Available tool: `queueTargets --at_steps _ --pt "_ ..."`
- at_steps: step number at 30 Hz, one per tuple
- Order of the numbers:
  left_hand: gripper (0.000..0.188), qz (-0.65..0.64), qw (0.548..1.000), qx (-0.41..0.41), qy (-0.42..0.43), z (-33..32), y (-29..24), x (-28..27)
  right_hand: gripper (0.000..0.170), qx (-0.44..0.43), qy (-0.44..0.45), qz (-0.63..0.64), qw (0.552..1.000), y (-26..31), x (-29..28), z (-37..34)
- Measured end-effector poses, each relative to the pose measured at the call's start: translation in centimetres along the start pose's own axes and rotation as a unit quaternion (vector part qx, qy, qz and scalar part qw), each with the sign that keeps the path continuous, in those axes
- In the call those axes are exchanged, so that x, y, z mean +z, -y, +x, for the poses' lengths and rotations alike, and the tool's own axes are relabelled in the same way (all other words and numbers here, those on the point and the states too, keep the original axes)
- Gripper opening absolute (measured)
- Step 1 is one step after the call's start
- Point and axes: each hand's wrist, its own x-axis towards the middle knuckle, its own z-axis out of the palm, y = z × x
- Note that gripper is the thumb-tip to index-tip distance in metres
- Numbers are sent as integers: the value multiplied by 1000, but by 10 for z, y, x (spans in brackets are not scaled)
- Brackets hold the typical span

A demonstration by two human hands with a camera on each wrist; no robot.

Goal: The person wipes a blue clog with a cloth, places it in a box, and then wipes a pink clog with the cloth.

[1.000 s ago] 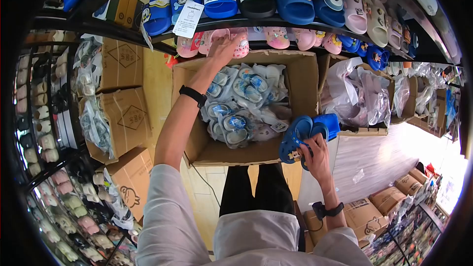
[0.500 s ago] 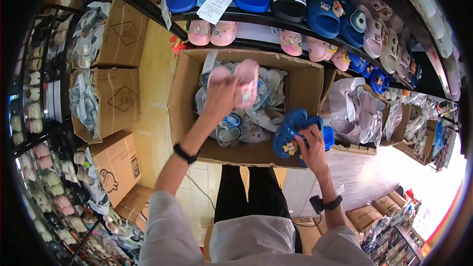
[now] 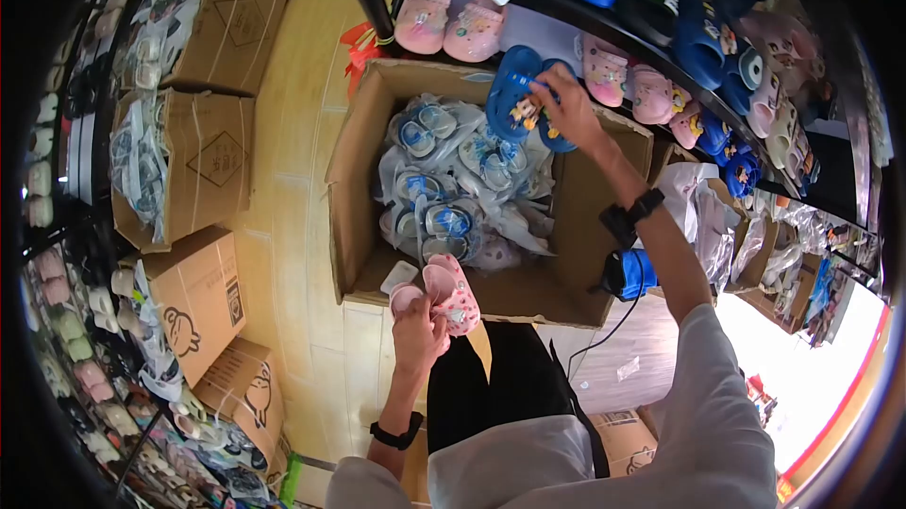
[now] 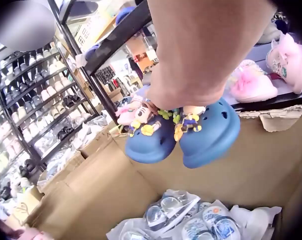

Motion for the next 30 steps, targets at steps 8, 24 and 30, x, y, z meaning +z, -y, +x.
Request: queueTargets --at_steps 8,24,30 --pt "38 -38 999 -7 -13 -4 -2 -7 19 -45 -10 -127 991 -37 -12 61" --pt "43 -24 999 28 -29 33 -1 -30 37 -4 -74 -242 967 16 1 24" --pt "43 7 997 74 -27 53 -16 -35 35 5 201 66 977 142 44 -88"
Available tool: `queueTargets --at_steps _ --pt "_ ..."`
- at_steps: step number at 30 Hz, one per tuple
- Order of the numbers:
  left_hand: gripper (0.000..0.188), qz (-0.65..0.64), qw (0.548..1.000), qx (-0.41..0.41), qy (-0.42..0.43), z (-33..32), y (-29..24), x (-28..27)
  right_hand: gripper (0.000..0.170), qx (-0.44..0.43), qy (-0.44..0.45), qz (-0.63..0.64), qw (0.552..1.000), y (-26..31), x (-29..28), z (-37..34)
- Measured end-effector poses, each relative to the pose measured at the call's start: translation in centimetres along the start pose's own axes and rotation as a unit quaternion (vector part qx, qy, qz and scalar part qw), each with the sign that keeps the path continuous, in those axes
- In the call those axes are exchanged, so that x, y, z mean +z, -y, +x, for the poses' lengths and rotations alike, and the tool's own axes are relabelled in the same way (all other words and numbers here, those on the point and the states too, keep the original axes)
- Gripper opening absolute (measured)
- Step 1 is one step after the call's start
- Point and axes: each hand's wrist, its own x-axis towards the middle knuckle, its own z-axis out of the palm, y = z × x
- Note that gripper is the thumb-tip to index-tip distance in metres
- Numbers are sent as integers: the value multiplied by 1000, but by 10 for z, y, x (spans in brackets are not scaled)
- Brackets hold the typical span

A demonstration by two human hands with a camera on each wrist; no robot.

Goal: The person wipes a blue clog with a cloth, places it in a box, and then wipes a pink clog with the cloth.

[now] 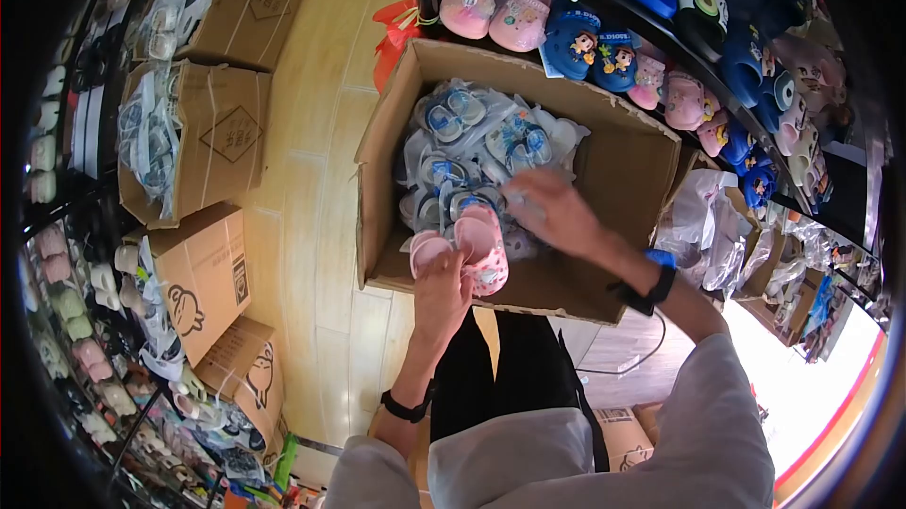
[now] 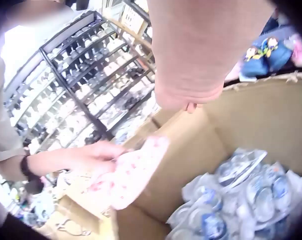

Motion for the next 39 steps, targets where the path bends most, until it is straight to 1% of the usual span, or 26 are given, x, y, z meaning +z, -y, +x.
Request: queueTargets --at_steps 1,3,4,6,7,9,12,15,17,18,20,23,24,26,27,29,30,32,34,35,37,38,39 --pt "42 10 1000 12 0 3 -3 -1 36 -15 52 32 998 13 14 -12" --pt "40 31 999 38 -1 11 -11 -7 43 -73 75 30 994 36 35 -27" --pt "36 33 999 37 16 15 -18 -12 46 -55 64 7 996 47 42 -31" --pt "37 42 997 71 -13 18 -20 -10 52 -20 41 -41 998 64 49 -35" --pt "38 46 995 88 -28 20 -22 -8 56 -10 47 -32 998 65 52 -35" --pt "38 58 994 89 -18 22 -25 -1 64 11 57 -17 998 59 60 -36" --pt "40 69 992 106 -11 23 -28 5 60 80 77 58 992 48 76 -36" --pt "43 62 992 113 -18 24 -34 3 61 52 47 101 992 41 72 -40" --pt "44 59 993 100 -33 26 -43 -4 60 65 34 189 979 37 72 -39" --pt "44 53 993 106 -26 28 -43 -5 59 70 27 232 970 35 70 -36" --pt "44 42 992 120 -14 30 -40 -8 57 77 50 246 965 30 62 -33" --pt "42 -36 993 109 -31 30 -35 -1 49 106 101 245 958 27 46 -32" --pt "42 -96 991 88 -29 31 -37 -1 46 119 121 243 955 27 44 -32" --pt "43 -215 975 43 -25 33 -43 -5 39 92 118 193 970 26 44 -33" --pt "44 -221 972 55 -56 34 -48 -6 35 77 115 167 976 29 42 -31" --pt "47 -230 963 80 -116 33 -59 -11 30 145 124 122 974 34 30 -27" --pt "49 -210 965 81 -135 31 -61 -16 28 178 128 98 971 37 20 -24" --pt "51 -168 967 85 -172 26 -63 -26 29 128 31 -47 990 26 -1 -15" --pt "45 -179 969 52 -164 14 -48 -27 30 58 -84 -176 979 6 -29 -1" --pt "41 -180 971 34 -153 6 -33 -23 31 15 -148 -232 961 -4 -45 8" --pt "31 -246 961 -67 -106 -16 -3 -8 30 30 -203 -287 936 -6 -77 29" --pt "26 -277 950 -116 -81 -29 11 -2 34 20 -202 -304 931 -5 -94 40" --pt "23 -258 954 -130 -74 -41 20 0 34 13 -208 -317 925 -11 -101 52"
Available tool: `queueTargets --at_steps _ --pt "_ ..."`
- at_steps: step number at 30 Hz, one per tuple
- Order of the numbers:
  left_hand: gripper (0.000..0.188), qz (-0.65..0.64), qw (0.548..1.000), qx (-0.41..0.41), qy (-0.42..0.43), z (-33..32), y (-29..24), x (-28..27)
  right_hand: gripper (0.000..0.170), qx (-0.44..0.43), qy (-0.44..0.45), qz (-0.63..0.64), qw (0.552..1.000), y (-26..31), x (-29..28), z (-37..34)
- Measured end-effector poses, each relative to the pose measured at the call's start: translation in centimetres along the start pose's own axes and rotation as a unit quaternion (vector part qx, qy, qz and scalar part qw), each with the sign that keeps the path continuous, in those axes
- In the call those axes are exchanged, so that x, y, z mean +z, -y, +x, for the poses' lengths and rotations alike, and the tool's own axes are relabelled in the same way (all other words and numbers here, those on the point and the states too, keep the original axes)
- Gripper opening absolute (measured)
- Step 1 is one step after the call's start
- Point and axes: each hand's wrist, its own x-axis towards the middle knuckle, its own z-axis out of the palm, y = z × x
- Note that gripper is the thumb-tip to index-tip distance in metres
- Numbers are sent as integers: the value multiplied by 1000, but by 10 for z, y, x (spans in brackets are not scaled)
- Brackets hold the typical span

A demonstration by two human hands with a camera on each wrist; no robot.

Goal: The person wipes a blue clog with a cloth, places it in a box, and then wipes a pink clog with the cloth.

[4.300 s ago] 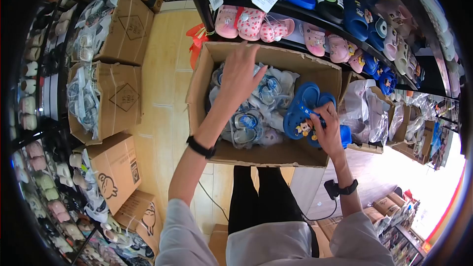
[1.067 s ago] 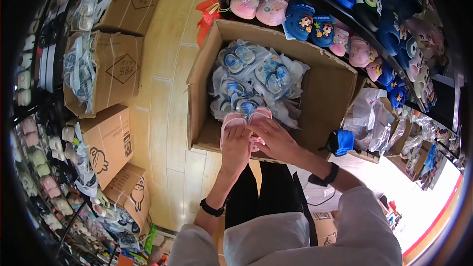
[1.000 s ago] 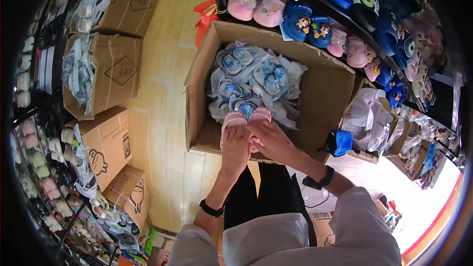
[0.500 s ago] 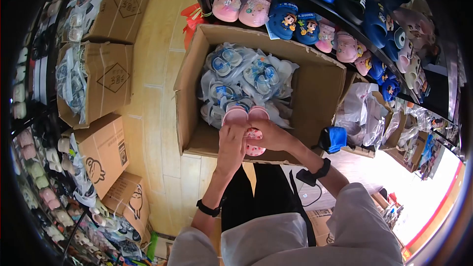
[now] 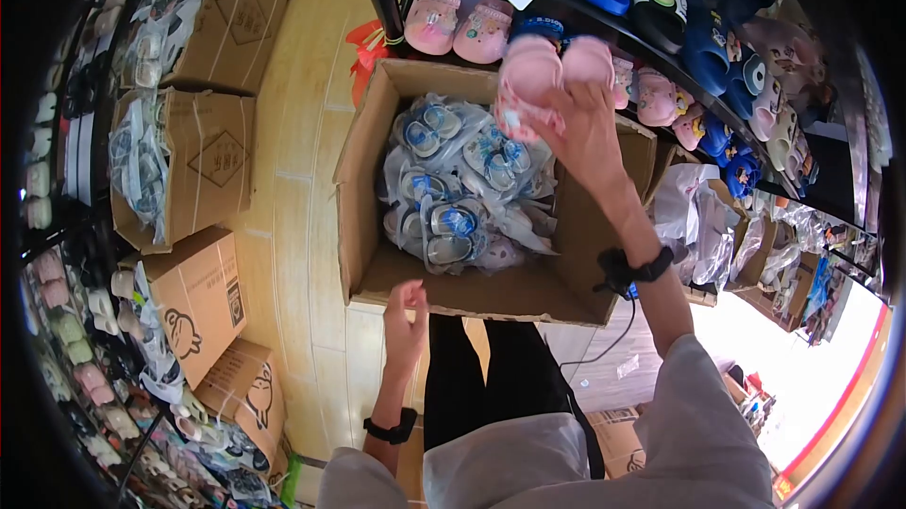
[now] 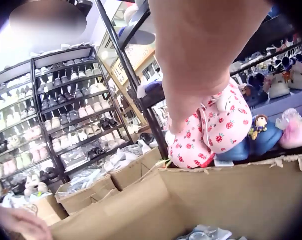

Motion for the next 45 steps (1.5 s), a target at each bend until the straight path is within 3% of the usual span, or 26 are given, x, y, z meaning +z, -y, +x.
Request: queueTargets --at_steps 5,8,11,14,15,17,20,22,25,31,34,37,40,43,45 --pt "15 59 994 -82 31 -56 81 -18 39 -46 -45 -58 996 -40 39 51" --pt "18 -4 984 -173 33 -99 159 -17 44 -28 -50 -45 997 -58 64 77" --pt "25 -57 950 -302 54 -149 242 -15 50 131 146 27 980 -59 63 103" --pt "30 -54 906 -417 56 -194 292 -20 51 102 74 2 992 -83 91 100" --pt "31 -59 906 -416 46 -206 299 -22 50 74 22 -15 997 -85 94 95" --pt "32 -70 907 -414 26 -220 305 -23 48 15 -81 -47 995 -91 92 80" --pt "33 -99 916 -387 24 -219 286 -19 42 96 -126 -121 980 -108 79 50" --pt "33 -108 920 -376 31 -211 269 -17 33 85 -17 -244 966 -147 71 22" --pt "32 -113 923 -365 34 -198 249 -15 31 115 -84 -86 986 -208 75 -17" --pt "32 -108 926 -358 52 -178 239 -5 35 140 8 59 988 -234 51 -37" --pt "31 -103 929 -351 61 -177 234 -3 37 151 17 49 987 -261 65 -39" --pt "34 -95 930 -349 65 -177 229 -8 37 99 60 -130 985 -266 51 -43" --pt "36 -94 930 -348 68 -176 228 -14 41 112 25 -194 974 -268 46 -45" --pt "36 -87 929 -352 68 -179 229 -18 38 124 92 -105 982 -270 33 -47" --pt "35 -85 931 -348 67 -179 229 -19 35 165 33 8 986 -254 20 -45"
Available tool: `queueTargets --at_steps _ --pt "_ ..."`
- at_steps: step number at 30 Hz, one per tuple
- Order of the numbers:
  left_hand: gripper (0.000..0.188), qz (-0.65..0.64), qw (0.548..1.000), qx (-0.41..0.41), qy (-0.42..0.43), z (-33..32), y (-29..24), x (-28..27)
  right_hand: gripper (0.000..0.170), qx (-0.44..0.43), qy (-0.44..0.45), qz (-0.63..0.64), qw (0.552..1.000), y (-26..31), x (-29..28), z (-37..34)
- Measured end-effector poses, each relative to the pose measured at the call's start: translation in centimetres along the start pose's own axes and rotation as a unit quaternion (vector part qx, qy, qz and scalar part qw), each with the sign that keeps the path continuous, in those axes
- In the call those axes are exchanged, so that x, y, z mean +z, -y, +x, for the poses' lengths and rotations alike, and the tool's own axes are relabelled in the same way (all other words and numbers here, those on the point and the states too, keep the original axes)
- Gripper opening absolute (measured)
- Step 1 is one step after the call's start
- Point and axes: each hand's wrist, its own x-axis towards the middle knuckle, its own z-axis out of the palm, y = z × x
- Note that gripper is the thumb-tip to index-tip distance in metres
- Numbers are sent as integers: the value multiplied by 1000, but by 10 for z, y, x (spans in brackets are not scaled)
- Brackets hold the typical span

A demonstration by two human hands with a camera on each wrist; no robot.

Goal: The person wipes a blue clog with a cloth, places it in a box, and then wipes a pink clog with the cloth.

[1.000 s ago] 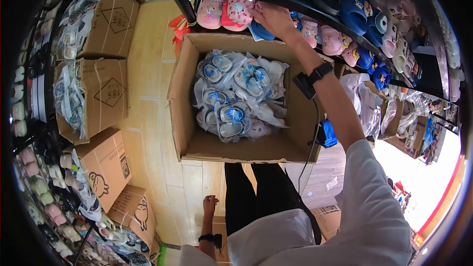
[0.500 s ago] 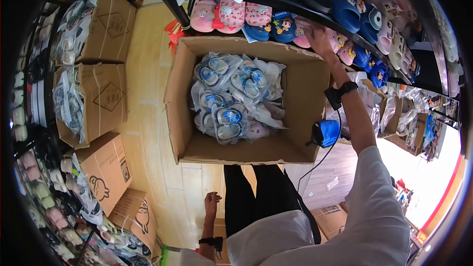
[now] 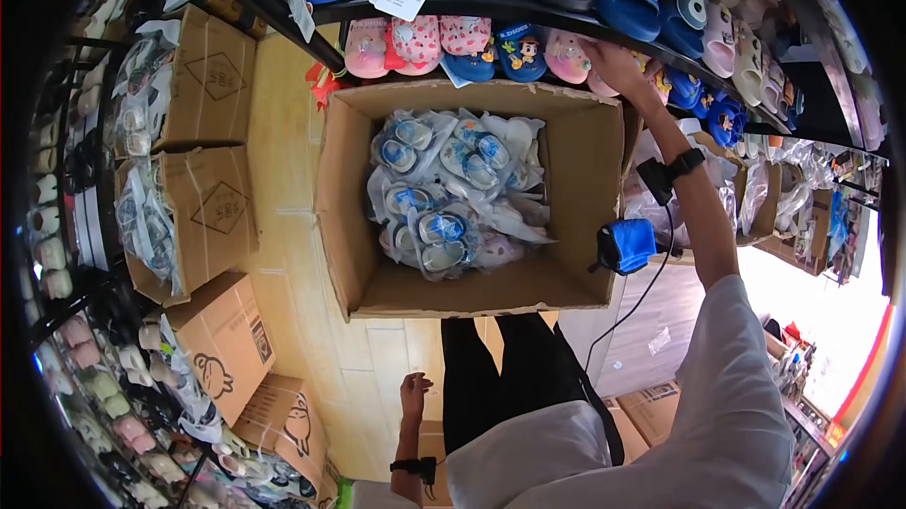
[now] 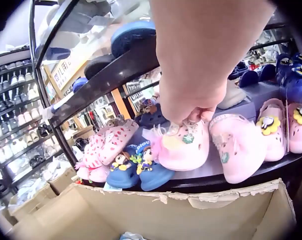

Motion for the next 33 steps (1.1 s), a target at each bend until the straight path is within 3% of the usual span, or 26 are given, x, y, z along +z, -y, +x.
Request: queueTargets --at_steps 1,3,8,9,13,15,17,21,26,30,33 --pt "35 -4 1000 3 -1 1 -2 1 34 18 -21 60 998 14 -13 -4" --pt "34 -12 1000 11 -3 1 -5 3 34 95 40 68 992 65 -58 -10" --pt "33 -19 999 45 5 0 -32 9 34 -40 -11 106 994 99 -86 -62" --pt "33 -22 998 51 9 -2 -38 11 33 -9 14 102 995 103 -87 -82" --pt "30 -18 997 71 18 -6 -55 8 31 -21 11 138 990 150 -121 -139" --pt "30 -11 995 102 13 -9 -70 9 29 104 92 180 974 189 -147 -171" --pt "29 -5 991 132 21 -15 -91 11 27 15 42 218 975 217 -159 -205" --pt "37 23 977 192 91 -50 -189 23 35 -222 92 40 970 242 -161 -269" --pt "54 57 945 235 220 -95 -283 47 30 -264 161 11 951 288 -199 -318" --pt "63 122 920 220 301 -73 -299 58 32 -336 176 0 925 329 -236 -331" --pt "67 65 898 225 373 -97 -315 61 29 -409 146 -34 900 353 -257 -334"
